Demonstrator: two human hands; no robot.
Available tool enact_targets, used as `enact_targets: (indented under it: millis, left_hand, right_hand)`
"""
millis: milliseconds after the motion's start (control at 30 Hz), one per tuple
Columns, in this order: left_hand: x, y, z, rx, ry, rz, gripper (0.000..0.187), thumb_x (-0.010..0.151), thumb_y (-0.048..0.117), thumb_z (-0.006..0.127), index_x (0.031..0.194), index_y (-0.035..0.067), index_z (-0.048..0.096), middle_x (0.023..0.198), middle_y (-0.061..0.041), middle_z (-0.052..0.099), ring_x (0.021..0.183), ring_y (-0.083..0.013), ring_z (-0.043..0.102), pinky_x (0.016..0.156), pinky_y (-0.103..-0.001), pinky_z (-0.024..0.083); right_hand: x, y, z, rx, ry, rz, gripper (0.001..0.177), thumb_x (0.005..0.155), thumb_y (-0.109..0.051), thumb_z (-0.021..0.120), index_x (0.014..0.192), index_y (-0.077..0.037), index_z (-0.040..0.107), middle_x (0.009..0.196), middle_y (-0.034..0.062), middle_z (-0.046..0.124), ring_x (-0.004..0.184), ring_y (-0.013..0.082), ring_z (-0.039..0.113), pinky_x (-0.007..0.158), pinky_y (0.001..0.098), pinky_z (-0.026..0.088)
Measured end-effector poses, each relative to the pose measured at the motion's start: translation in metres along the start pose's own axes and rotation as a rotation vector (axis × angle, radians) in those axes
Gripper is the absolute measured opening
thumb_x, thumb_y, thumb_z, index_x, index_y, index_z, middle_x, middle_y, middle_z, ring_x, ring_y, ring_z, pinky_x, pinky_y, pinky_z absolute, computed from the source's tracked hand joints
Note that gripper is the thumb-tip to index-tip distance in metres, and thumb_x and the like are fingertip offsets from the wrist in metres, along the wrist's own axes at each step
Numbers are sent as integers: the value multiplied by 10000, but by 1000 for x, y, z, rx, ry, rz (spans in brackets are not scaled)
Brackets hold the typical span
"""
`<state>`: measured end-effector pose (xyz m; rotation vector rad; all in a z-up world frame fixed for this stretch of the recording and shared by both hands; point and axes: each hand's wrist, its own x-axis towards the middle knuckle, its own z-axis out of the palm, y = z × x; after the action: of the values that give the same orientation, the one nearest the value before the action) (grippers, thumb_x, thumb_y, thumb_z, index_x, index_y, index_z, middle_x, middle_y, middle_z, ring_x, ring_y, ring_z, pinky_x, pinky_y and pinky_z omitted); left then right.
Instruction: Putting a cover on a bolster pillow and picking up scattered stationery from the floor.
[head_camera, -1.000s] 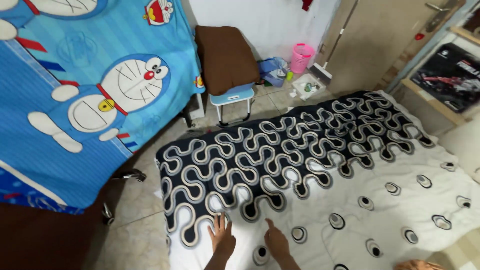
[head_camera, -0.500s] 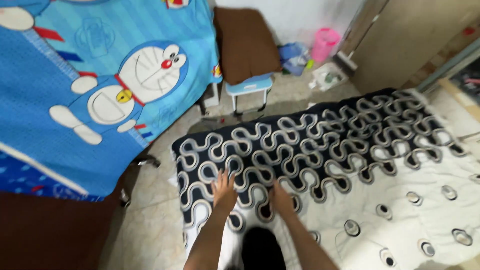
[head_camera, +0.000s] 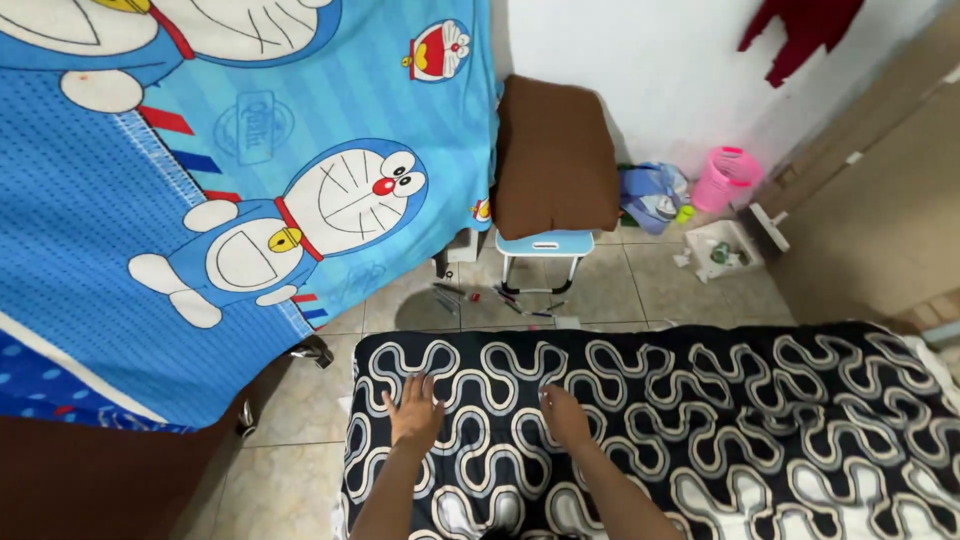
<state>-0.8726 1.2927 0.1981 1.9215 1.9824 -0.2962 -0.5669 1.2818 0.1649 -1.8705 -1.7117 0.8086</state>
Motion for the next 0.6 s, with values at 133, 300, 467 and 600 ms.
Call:
enact_targets:
  millis: [133, 300, 467, 600]
  left_hand:
    - [23, 31, -19, -16, 60, -19, 651, 1053, 505, 316, 1612, 196, 187, 1680, 32, 167, 1569, -169, 52, 1204, -689, 7]
    - [24, 53, -42, -159, 242, -7, 518, 1056, 515, 295, 1479, 282, 483, 1625, -14, 320, 1542, -233, 178, 1156, -744, -17]
    - [66, 48, -38, -120, 253, 57, 465, 1045, 477, 304, 1382, 320, 582, 1574, 31, 413, 1534, -216, 236, 1142, -793, -42]
    - [127, 49, -27, -124, 346, 159, 457, 1068, 425, 314, 1418, 281, 569, 1568, 26, 439, 1505, -235, 291, 1153, -801, -33]
  right_hand:
    - [34, -13, -26, 20, 26, -73, 277, 963, -248, 571, 1117, -61, 705, 1035, 162, 728, 946, 362, 692, 820, 440, 553]
    - [61, -2, -42, -26, 34, -82, 409, 1013, -372, 485, 1014, -68, 760, 1023, 179, 719, 974, 371, 673, 868, 452, 525]
    - [71, -25, -56, -41, 38, 98, 645, 1021, -521, 306, 998, -115, 807, 1048, 161, 733, 1011, 363, 667, 895, 462, 511]
    - [84, -7, -53, -30, 24, 249, 746, 1008, -607, 237, 1042, -138, 815, 1083, 167, 721, 1026, 371, 661, 891, 473, 505]
